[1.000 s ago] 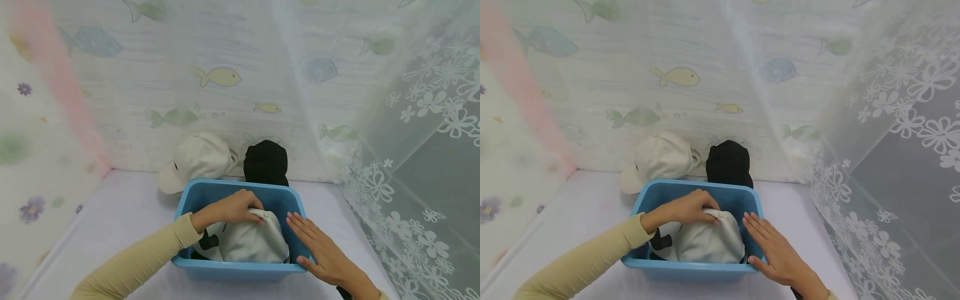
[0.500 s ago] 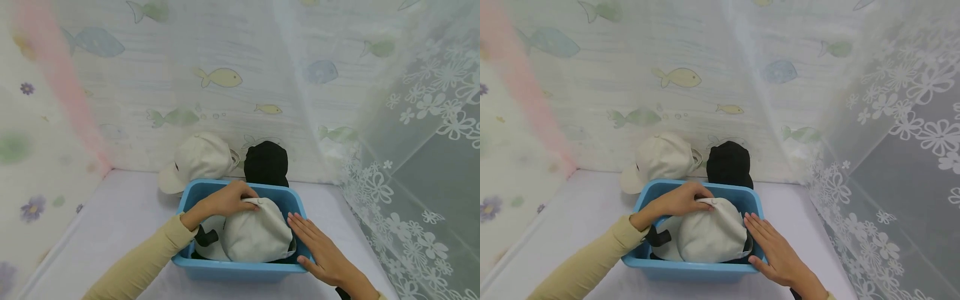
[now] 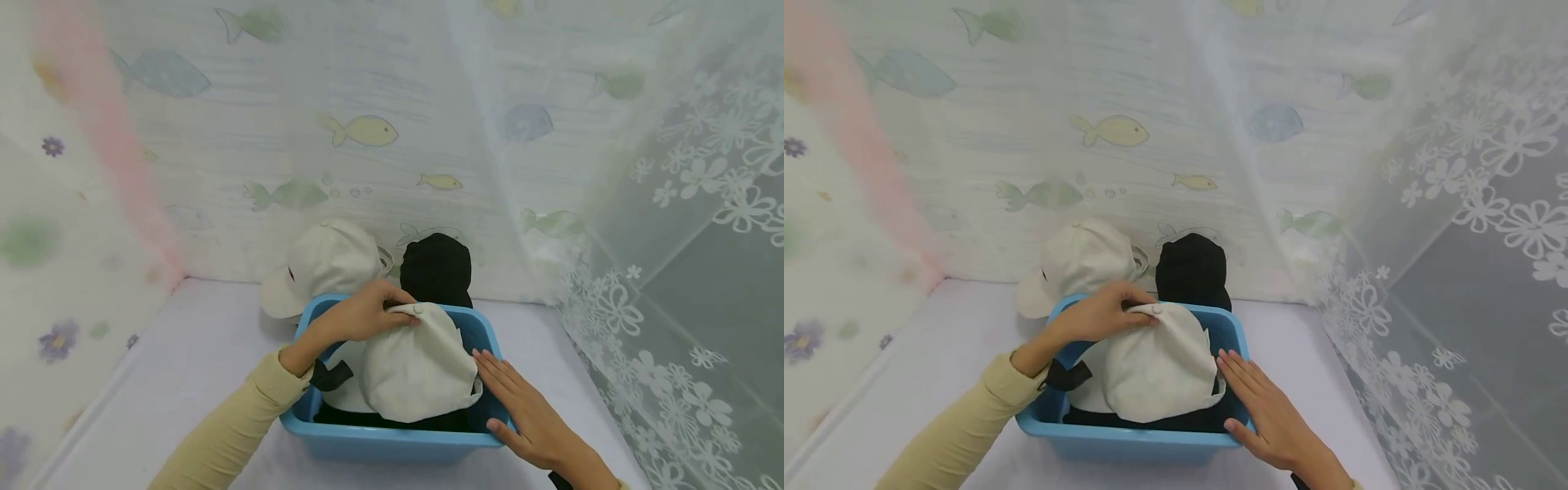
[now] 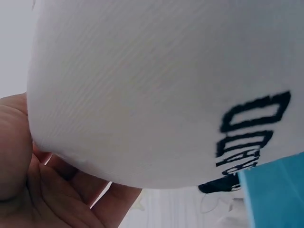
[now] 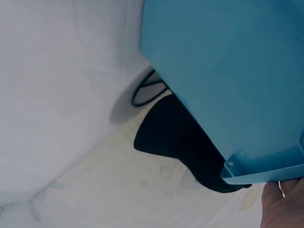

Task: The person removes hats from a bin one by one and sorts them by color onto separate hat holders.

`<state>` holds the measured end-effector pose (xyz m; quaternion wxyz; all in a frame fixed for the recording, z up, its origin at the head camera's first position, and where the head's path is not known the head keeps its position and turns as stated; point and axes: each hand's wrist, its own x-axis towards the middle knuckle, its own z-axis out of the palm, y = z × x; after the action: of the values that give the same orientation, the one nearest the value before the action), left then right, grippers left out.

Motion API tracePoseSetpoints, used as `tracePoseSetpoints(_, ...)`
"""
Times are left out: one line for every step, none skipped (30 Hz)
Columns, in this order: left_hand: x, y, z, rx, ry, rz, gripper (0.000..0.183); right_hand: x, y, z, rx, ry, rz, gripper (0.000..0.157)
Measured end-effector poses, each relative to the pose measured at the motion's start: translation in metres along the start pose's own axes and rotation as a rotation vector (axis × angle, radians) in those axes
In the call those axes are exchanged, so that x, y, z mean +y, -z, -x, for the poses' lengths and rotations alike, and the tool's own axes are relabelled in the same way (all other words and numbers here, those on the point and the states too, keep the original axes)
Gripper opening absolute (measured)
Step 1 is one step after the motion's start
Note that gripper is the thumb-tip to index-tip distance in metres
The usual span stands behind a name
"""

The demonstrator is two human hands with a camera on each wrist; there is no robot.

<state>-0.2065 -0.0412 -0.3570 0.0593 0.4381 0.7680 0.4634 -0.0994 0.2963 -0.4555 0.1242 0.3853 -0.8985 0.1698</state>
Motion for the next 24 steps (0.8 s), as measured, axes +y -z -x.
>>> tracePoseSetpoints(0.001, 0.002, 0.000, 0.013, -0.004, -0.002, 0.017, 0.000, 0.000, 0.000, 0.002, 0.001, -0.001, 0.072)
tracePoseSetpoints(0.002, 0.005, 0.000, 0.026, -0.011, -0.004, 0.017, 0.001, 0.000, 0.000, 0.003, -0.001, -0.002, 0.072)
tracePoseSetpoints(0.003, 0.008, 0.000, 0.043, -0.018, -0.010, 0.017, 0.001, 0.000, 0.000, 0.004, -0.002, -0.004, 0.072)
tracePoseSetpoints(0.005, 0.011, 0.000, 0.060, -0.026, -0.010, 0.017, 0.001, 0.000, 0.000, 0.006, -0.002, -0.006, 0.073)
tracePoseSetpoints(0.008, 0.014, 0.000, 0.077, -0.030, -0.006, 0.016, 0.002, 0.000, 0.000, 0.005, -0.005, -0.002, 0.073)
tracePoseSetpoints(0.011, 0.017, -0.001, 0.093, -0.035, -0.001, 0.017, 0.002, 0.000, 0.000, 0.005, -0.007, 0.003, 0.072)
tracePoseSetpoints(0.014, 0.020, -0.001, 0.108, -0.038, 0.002, 0.016, 0.002, 0.001, 0.000, 0.002, -0.011, 0.006, 0.072)
tracePoseSetpoints(0.017, 0.024, -0.001, 0.123, -0.041, 0.002, 0.015, 0.002, 0.001, 0.000, 0.000, -0.018, 0.011, 0.071)
tracePoseSetpoints(0.020, 0.028, -0.001, 0.141, -0.045, 0.002, 0.015, 0.002, 0.001, 0.000, 0.000, -0.018, 0.015, 0.071)
tracePoseSetpoints(0.024, 0.033, -0.002, 0.154, -0.040, -0.001, 0.014, 0.002, 0.002, -0.001, -0.004, -0.021, 0.019, 0.071)
tracePoseSetpoints(0.028, 0.037, -0.001, 0.169, -0.035, -0.008, 0.014, 0.002, 0.002, -0.001, -0.009, -0.024, 0.023, 0.071)
tracePoseSetpoints(0.032, 0.042, -0.001, 0.183, -0.029, -0.014, 0.014, 0.001, 0.002, -0.002, -0.014, -0.027, 0.022, 0.071)
tracePoseSetpoints(0.036, 0.047, -0.001, 0.200, -0.021, -0.022, 0.013, 0.001, 0.002, -0.003, -0.016, -0.030, 0.017, 0.071)
tracePoseSetpoints(0.040, 0.052, -0.001, 0.218, -0.020, -0.029, 0.013, 0.000, 0.002, -0.004, -0.019, -0.033, 0.012, 0.071)
tracePoseSetpoints(0.044, 0.058, -0.001, 0.238, -0.017, -0.033, 0.014, 0.000, 0.002, -0.005, -0.020, -0.035, 0.007, 0.072)
tracePoseSetpoints(0.048, 0.063, -0.001, 0.258, -0.016, -0.040, 0.014, 0.000, 0.002, -0.005, -0.021, -0.037, -0.001, 0.071)
tracePoseSetpoints(0.051, 0.068, -0.001, 0.280, -0.022, -0.051, 0.014, -0.001, 0.001, -0.005, -0.019, -0.036, -0.009, 0.071)
tracePoseSetpoints(0.054, 0.073, 0.000, 0.305, -0.031, -0.065, 0.014, -0.001, 0.001, -0.004, -0.015, -0.033, -0.013, 0.070)
tracePoseSetpoints(0.057, 0.079, 0.000, 0.334, -0.042, -0.072, 0.014, -0.001, 0.000, -0.004, -0.008, -0.026, -0.017, 0.070)
tracePoseSetpoints(0.059, 0.084, 0.000, 0.363, -0.056, -0.082, 0.014, -0.001, 0.000, -0.004, -0.004, -0.021, -0.019, 0.069)
tracePoseSetpoints(0.061, 0.089, 0.001, 0.396, -0.067, -0.093, 0.014, -0.001, -0.001, -0.003, 0.001, -0.016, -0.020, 0.069)
tracePoseSetpoints(0.063, 0.093, 0.001, 0.431, -0.079, -0.107, 0.015, -0.001, -0.001, -0.002, 0.004, -0.011, -0.019, 0.069)
tracePoseSetpoints(0.065, 0.096, 0.002, 0.466, -0.090, -0.119, 0.015, -0.001, -0.001, -0.001, 0.005, -0.012, -0.018, 0.069)
tracePoseSetpoints(0.066, 0.100, 0.002, 0.501, -0.101, -0.133, 0.016, -0.001, -0.001, -0.001, 0.006, -0.012, -0.015, 0.068)
